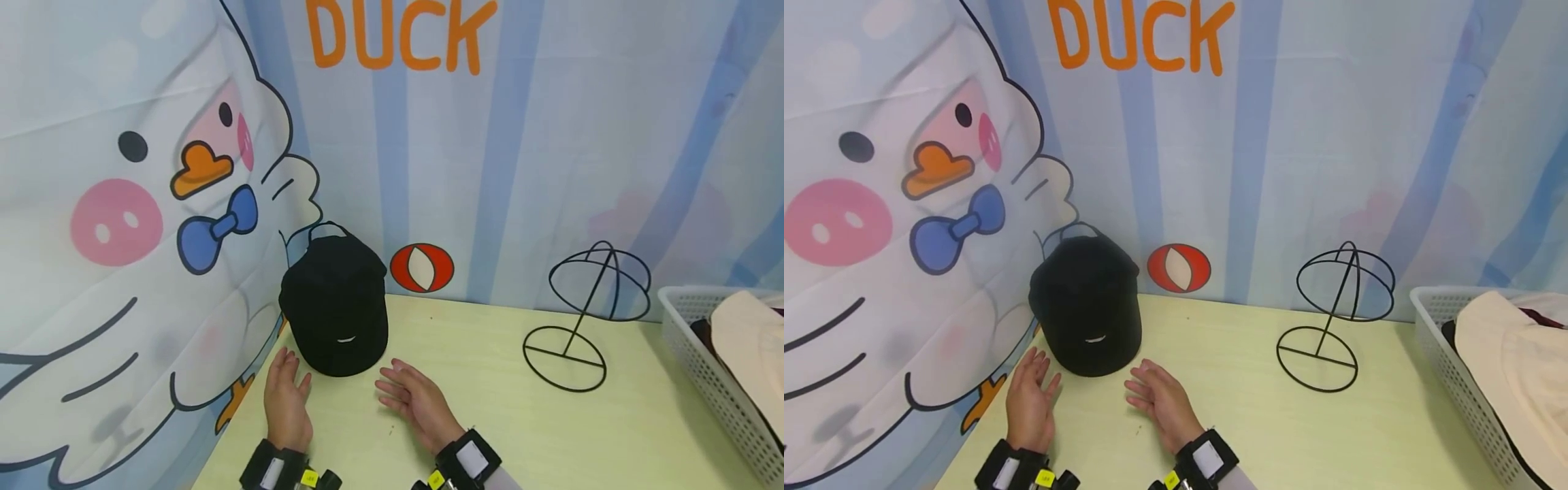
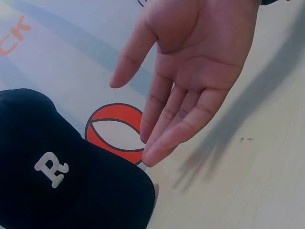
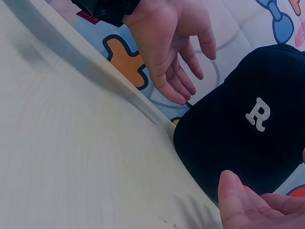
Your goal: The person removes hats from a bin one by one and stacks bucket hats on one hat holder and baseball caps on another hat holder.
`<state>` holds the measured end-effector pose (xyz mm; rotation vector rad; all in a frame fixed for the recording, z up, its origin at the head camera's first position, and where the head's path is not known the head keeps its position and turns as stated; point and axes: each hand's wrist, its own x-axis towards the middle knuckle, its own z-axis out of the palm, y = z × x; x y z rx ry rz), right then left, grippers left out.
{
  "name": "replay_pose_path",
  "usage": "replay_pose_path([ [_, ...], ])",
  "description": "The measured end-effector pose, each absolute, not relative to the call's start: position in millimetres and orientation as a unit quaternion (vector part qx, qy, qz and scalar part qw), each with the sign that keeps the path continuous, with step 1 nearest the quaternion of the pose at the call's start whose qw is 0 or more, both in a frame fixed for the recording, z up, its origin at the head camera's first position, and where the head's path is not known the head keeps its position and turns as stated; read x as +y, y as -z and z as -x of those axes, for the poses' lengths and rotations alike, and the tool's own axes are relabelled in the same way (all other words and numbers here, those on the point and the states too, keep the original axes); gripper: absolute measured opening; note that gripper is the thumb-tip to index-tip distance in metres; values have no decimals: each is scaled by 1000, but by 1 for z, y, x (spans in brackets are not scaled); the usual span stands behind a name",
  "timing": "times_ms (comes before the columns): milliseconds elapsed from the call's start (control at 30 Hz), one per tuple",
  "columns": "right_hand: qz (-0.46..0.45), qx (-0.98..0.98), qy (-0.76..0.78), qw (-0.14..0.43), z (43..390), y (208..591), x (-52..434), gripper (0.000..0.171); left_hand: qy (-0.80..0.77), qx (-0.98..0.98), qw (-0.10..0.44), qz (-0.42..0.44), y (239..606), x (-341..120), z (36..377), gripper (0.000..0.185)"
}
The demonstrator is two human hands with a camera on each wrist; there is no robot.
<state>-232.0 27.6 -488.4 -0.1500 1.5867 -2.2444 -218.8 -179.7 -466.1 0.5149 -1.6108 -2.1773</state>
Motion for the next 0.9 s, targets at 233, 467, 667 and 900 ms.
replay_pose_path([
  [233,51,563,802,194,232,487,27,58,766,-578,215,-180,463,-175,216,49],
  [467,63,560,803,192,232,483,31,54,755,-584,228,-191,461,-171,213,30],
  [667,70,561,803,187,232,476,37,46,766,-583,224,-150,448,-162,207,23],
  [900,75,563,805,173,233,464,43,44,764,-597,220,-110,431,-147,206,22],
])
